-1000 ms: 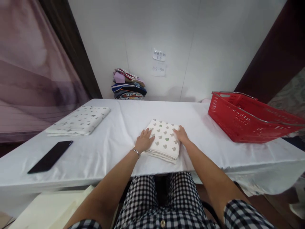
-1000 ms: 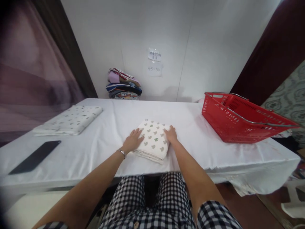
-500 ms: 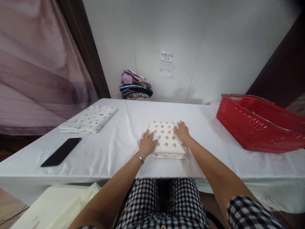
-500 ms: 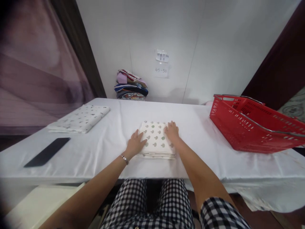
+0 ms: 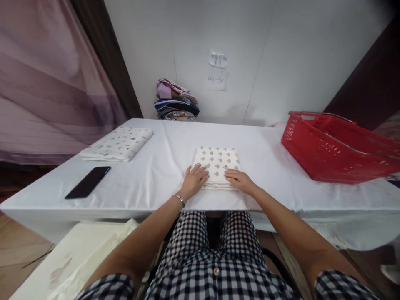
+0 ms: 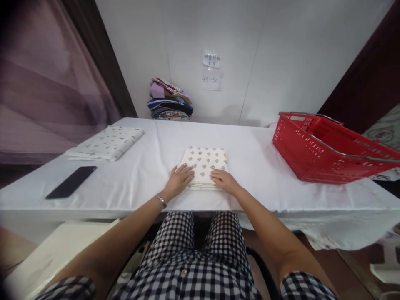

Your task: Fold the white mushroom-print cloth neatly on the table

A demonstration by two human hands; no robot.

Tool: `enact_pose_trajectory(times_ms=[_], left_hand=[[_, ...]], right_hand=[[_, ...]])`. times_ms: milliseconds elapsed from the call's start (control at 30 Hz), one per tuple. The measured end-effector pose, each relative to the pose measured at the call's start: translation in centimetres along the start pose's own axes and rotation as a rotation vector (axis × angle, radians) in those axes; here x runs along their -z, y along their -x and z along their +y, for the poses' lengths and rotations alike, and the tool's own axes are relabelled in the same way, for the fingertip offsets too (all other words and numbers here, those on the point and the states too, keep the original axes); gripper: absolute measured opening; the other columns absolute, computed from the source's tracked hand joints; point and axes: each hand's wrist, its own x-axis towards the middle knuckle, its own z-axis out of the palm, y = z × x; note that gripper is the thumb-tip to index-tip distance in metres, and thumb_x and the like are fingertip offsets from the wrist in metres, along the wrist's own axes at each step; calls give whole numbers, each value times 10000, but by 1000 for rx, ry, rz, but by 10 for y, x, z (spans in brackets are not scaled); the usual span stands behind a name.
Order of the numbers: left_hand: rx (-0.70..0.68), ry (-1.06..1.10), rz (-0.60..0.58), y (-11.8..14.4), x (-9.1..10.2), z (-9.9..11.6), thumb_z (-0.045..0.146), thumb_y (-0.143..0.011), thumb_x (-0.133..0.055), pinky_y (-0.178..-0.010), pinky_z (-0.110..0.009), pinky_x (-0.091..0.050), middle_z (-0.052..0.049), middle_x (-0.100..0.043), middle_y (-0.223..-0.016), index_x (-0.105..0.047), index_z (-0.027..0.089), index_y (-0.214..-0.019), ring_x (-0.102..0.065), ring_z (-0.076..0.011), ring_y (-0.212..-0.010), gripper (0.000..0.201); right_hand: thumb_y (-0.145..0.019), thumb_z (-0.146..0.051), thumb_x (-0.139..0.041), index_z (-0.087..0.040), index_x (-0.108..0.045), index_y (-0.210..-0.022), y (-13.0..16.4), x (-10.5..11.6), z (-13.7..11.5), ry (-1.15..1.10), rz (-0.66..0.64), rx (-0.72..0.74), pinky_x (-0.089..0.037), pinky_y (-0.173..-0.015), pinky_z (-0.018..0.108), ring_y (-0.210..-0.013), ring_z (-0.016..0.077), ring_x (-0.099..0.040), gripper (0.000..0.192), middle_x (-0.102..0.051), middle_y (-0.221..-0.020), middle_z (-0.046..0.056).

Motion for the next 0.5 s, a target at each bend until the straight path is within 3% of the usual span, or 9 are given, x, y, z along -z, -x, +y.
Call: enact_pose_trajectory(times_ms=[167, 500], left_hand=[[-155, 35, -31, 8, -1, 8, 385, -881, -502, -1057, -372, -290, -34, -567, -1265, -635, 268, -1127, -450, -197, -1198, 303], [-366, -25, 92, 1, -4, 9, 310, -919, -448, -821, -347, -409, -45, -639, -973, -668, 212, -973, -535, -187, -924, 247]], right_hand=[[-885, -327, -482, -226, -670, -1092, 25, 4, -6, 65, 35, 71, -419, -957, 387, -1080, 219, -536, 297, -637, -1125, 69], [-901, -242, -491, -202, -687, -985, 19, -4, -4, 193, 108, 147, -451, -784, 340, -871, 202, -528, 217, -633, -923, 72]])
